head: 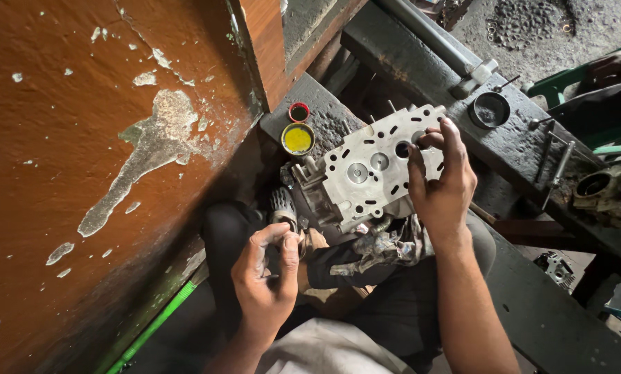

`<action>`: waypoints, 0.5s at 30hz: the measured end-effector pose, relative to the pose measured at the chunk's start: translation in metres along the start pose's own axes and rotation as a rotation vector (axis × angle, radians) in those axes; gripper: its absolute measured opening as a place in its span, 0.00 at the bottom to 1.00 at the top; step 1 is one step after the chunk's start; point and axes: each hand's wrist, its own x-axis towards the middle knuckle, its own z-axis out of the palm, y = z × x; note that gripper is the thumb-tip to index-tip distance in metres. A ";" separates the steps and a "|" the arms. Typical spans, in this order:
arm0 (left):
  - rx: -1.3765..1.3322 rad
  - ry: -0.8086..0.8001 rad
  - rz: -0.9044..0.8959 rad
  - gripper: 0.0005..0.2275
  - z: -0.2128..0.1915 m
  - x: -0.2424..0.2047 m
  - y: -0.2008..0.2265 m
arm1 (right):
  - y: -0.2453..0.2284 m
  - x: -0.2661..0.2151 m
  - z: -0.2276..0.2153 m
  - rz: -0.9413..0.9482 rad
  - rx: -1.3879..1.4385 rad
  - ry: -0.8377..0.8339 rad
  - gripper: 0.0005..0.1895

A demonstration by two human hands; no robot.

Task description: The person cleans a metal engine cylinder head using a rag and a small metal rod. They wipe the surface and holes, dip the rod into a yellow liquid, and apply it to the cylinder head. The person also wipes a metal rod and a small container with the rag.

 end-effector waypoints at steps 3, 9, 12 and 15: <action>0.001 0.004 -0.004 0.07 -0.001 0.000 0.000 | -0.003 0.003 -0.003 0.028 0.017 -0.017 0.32; 0.004 -0.004 -0.002 0.07 0.001 -0.001 0.000 | -0.003 0.009 -0.007 0.029 -0.019 -0.065 0.32; 0.014 -0.007 0.003 0.07 0.002 -0.002 0.000 | -0.001 0.010 -0.011 0.073 0.028 -0.101 0.34; 0.011 -0.012 -0.008 0.07 0.003 -0.003 -0.001 | 0.002 0.013 -0.014 0.097 0.040 -0.154 0.36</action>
